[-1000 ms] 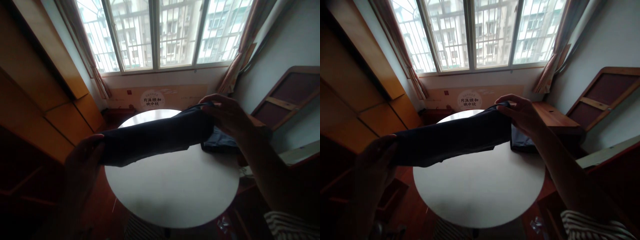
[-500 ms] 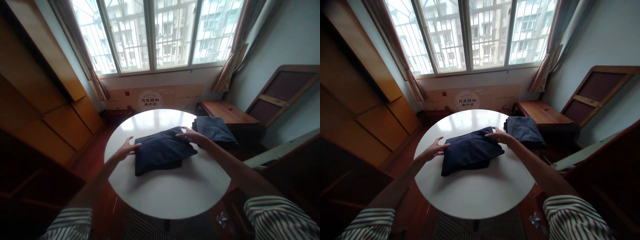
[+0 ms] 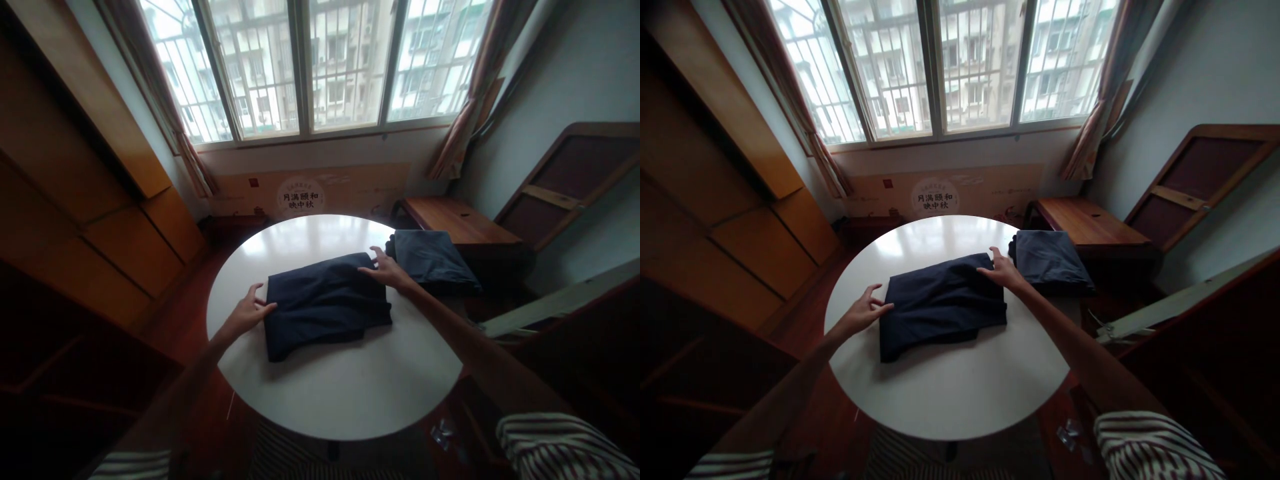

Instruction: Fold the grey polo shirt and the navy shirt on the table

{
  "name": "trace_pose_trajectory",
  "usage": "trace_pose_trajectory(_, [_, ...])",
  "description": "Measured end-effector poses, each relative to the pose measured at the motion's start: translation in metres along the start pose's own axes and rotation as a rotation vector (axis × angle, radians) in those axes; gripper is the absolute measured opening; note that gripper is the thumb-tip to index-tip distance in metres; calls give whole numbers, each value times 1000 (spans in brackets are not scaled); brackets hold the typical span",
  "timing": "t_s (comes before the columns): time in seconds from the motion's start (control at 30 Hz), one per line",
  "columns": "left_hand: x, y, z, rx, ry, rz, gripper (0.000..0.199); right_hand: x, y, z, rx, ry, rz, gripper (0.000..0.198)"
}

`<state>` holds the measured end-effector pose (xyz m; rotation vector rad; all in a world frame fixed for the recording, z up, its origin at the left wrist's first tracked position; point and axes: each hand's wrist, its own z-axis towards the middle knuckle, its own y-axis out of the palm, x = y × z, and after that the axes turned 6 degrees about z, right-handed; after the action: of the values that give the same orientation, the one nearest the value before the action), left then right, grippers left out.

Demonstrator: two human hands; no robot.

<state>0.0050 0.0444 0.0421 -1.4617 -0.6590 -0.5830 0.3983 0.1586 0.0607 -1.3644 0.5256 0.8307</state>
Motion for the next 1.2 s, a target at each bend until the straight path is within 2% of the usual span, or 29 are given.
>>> trace_pose_trajectory(0.07, [15, 11, 3, 174, 215, 214, 56, -15, 15, -1, 91, -195, -190, 62])
trace_pose_trajectory(0.1, [24, 19, 6, 205, 341, 290, 47, -23, 26, -2, 79, -300, -242, 57])
trace_pose_trajectory(0.17, [44, 41, 11, 140, 548, 408, 42, -39, 53, -3, -48, -467, -302, 51])
trace_pose_trajectory(0.23, [56, 64, 16, 17, 637, 535, 46, -45, 79, -2, -184, -512, -384, 51])
trace_pose_trajectory(0.3, [56, 81, 17, -82, 628, 643, 52, -37, 96, 0, -227, -425, -491, 54])
trace_pose_trajectory(0.37, [47, 88, 15, -144, 588, 695, 59, -20, 100, 6, -192, -287, -563, 60])
trace_pose_trajectory(0.53, [17, 78, -4, -204, 568, 706, 71, 16, 75, 26, -120, 38, -581, 64])
trace_pose_trajectory(0.6, [16, 74, -11, -199, 569, 709, 73, 15, 66, 34, -121, 134, -579, 62])
trace_pose_trajectory(0.67, [23, 74, -13, -170, 569, 710, 70, 4, 64, 39, -104, 170, -595, 61])
trace_pose_trajectory(0.73, [37, 74, -3, -114, 588, 686, 59, -13, 70, 38, -53, 107, -627, 60])
trace_pose_trajectory(0.8, [49, 73, 19, -31, 609, 653, 49, -33, 84, 31, -32, -57, -630, 59])
trace_pose_trajectory(0.9, [52, 67, 65, 51, 502, 690, 46, -52, 112, 4, -172, -311, -565, 60])
trace_pose_trajectory(0.97, [40, 62, 92, 12, 362, 746, 49, -54, 125, -21, -246, -387, -533, 64])
trace_pose_trajectory(1.03, [22, 56, 111, -66, 270, 766, 50, -48, 129, -47, -265, -437, -515, 67])
trace_pose_trajectory(1.13, [-1, 50, 122, -115, 212, 748, 52, -34, 119, -84, -289, -481, -491, 66])
trace_pose_trajectory(1.2, [-7, 47, 123, -116, 197, 742, 53, -28, 109, -105, -312, -501, -481, 66])
